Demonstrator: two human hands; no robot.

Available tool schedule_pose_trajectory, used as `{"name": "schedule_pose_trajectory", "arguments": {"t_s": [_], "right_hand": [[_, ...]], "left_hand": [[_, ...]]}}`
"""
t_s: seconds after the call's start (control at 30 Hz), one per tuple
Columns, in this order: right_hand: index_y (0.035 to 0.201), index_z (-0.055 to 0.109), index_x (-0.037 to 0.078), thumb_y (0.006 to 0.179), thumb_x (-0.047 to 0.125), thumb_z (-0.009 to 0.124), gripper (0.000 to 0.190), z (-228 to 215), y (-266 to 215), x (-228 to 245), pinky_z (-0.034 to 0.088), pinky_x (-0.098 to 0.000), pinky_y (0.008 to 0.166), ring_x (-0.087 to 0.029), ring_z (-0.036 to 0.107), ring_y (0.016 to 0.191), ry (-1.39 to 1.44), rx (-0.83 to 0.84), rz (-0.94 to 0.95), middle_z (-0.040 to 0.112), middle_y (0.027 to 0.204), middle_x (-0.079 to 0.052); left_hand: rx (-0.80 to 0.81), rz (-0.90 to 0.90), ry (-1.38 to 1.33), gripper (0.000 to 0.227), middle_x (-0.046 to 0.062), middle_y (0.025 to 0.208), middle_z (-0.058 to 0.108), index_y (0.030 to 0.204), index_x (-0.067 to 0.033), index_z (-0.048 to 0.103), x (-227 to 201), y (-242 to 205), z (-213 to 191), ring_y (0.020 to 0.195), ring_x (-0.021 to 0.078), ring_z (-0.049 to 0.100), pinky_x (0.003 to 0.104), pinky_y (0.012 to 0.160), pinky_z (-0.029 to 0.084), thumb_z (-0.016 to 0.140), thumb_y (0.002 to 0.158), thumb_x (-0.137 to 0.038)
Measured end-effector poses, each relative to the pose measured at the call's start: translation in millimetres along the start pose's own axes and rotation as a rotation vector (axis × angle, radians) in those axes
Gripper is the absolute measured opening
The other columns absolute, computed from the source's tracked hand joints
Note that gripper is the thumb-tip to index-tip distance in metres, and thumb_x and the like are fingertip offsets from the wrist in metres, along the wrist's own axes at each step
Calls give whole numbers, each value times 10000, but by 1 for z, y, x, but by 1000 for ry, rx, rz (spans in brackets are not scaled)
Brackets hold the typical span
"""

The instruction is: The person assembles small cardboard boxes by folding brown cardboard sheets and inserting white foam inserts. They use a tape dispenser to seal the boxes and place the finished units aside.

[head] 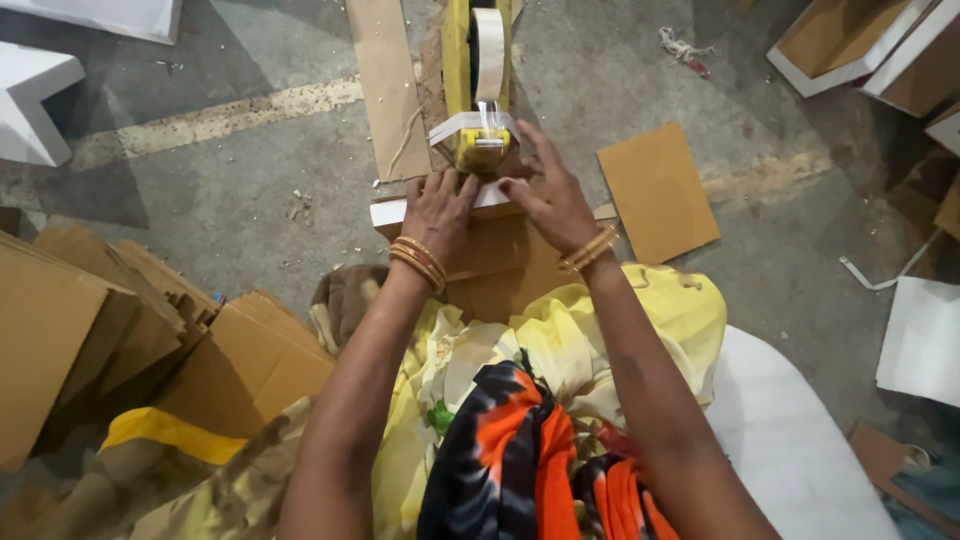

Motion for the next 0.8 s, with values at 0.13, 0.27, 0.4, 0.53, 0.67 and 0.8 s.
{"name": "schedule_pose_trajectory", "arguments": {"t_s": [0.13,0.27,0.4,0.53,0.67,0.8], "right_hand": [[1637,288,132,947,23,690,806,15,6,13,585,-310,950,-174,691,1099,241,69,19,684,1287,-120],[1635,299,125,924,36,763,854,7,-1,12,573,-284,904,-135,723,979,103,0,6,772,1037,-92],[1636,229,104,941,49,772,884,6,13,3,561,-283,874,-119,693,1002,203,25,34,758,1120,-98],[1622,254,105,938,16,690,816,15,27,-15,593,-300,892,-124,712,1000,385,69,54,751,1124,-105],[1585,408,95,893,-50,672,755,14,32,-35,603,-309,869,-134,723,982,58,-86,18,746,1147,-134],[1567,408,36,906,-47,753,750,9,29,-15,579,-315,901,-164,721,1054,-117,-158,-159,705,1285,-180]], "left_hand": [[-33,0,-16,533,88,1145,598,1331,-165,578,-6,-6,-18,1130,266,558,447,969,417,627,803,-110],[-117,-6,-93,484,67,1146,595,1323,-173,569,-13,-16,-39,1112,267,564,444,974,419,632,848,-104],[-97,-22,-92,533,76,1108,588,1331,-166,574,-11,-12,-40,1087,276,568,447,941,418,636,806,-98],[-110,-11,-63,520,76,1102,587,1334,-159,576,-8,-11,-26,1074,275,566,443,944,426,635,821,-101],[-123,56,30,531,71,1144,608,1307,-153,587,-11,-8,-7,1063,253,579,405,916,443,609,778,-119],[-170,63,26,381,46,1086,603,1314,-169,611,-13,-13,-17,1024,234,582,404,927,446,592,933,-162]]}}
Point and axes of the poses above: each hand's wrist, its own y-axis towards the middle knuckle, its own z-axis out of the palm, x = y × z, the point moved 9 cm from there along y, towards the middle knuckle
